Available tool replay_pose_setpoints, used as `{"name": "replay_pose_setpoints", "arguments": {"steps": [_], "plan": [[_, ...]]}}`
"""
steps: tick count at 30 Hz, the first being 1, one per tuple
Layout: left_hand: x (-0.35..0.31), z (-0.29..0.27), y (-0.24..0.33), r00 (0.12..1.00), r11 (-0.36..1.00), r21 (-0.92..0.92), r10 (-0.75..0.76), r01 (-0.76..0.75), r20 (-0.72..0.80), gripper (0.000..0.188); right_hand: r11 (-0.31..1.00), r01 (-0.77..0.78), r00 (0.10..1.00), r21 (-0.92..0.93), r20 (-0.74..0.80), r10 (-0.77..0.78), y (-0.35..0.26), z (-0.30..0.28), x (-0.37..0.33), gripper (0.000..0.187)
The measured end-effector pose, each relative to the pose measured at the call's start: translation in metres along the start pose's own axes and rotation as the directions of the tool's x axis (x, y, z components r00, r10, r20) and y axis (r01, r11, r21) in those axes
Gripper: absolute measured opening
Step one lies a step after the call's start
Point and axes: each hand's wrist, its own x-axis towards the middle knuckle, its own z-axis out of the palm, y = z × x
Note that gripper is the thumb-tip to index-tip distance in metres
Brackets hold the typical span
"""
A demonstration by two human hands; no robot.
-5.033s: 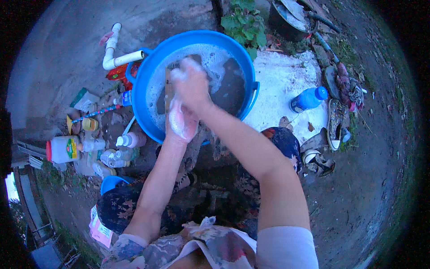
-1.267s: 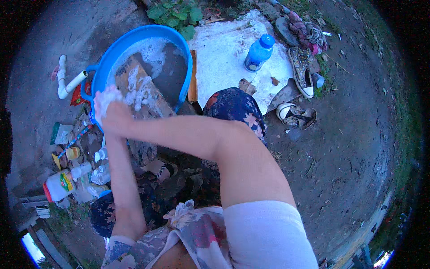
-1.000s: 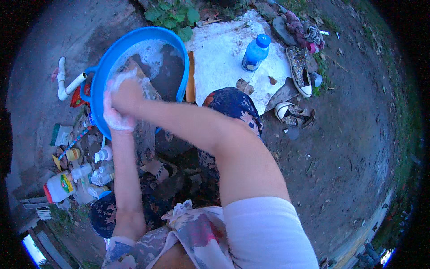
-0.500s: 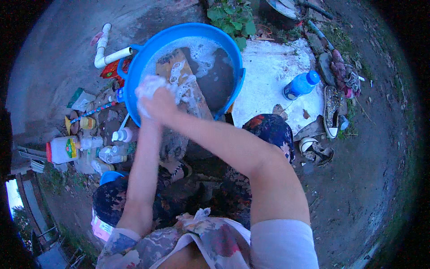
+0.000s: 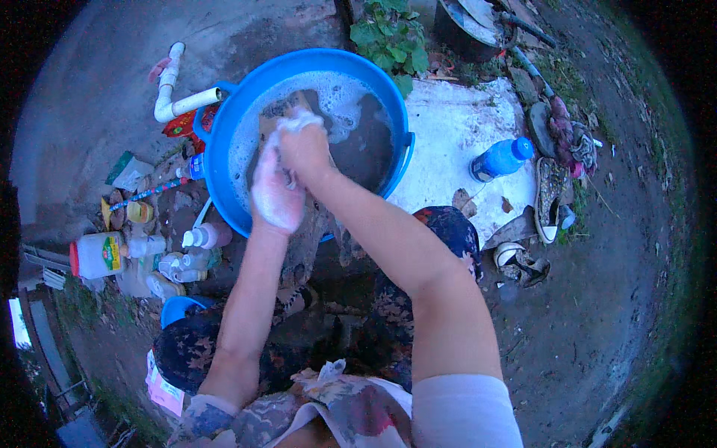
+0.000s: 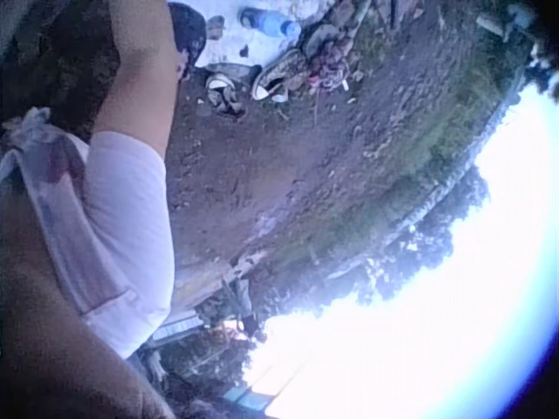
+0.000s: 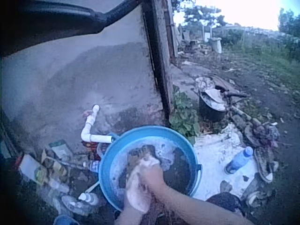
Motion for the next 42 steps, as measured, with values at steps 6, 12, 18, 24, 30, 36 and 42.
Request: {"name": "replay_pose_setpoints", "arguments": {"steps": [6,12,18,24,30,36,42], "plan": [[0.023,-0.068,0.018,0.976,0.988,-0.041,0.153,-0.149,0.156,0.036,0.872,0.484,0.875,0.070,-0.054,-0.481,0.001,0.050,-0.055,0.031],[0.005,-0.012,0.008,0.999,0.999,-0.032,0.035,-0.036,-0.027,0.046,0.966,0.250,0.966,-0.070,0.079,-0.245,-0.002,0.016,-0.024,0.028],[0.023,-0.054,-0.005,0.996,0.996,0.064,0.061,-0.065,0.069,0.041,0.866,0.434,0.890,-0.250,-0.028,-0.454,-0.004,0.030,-0.040,0.027],[0.026,-0.036,0.024,0.987,0.982,-0.189,0.008,0.023,0.159,0.036,0.953,0.294,0.956,-0.073,0.037,-0.292,-0.007,0.030,-0.046,0.031],[0.002,-0.023,-0.007,1.000,0.989,-0.147,-0.010,0.013,0.022,0.038,0.997,0.064,0.997,-0.045,0.054,-0.061,-0.018,0.016,-0.035,0.039],[0.064,-0.111,0.033,0.955,0.993,-0.108,-0.008,0.042,0.295,0.039,0.811,0.567,0.818,-0.146,-0.022,-0.575,-0.008,0.050,-0.067,0.023],[-0.004,-0.019,-0.015,0.987,0.990,0.127,-0.038,0.059,-0.157,0.043,0.974,0.221,0.973,0.039,-0.078,-0.218,0.005,0.021,-0.013,0.027]]}}
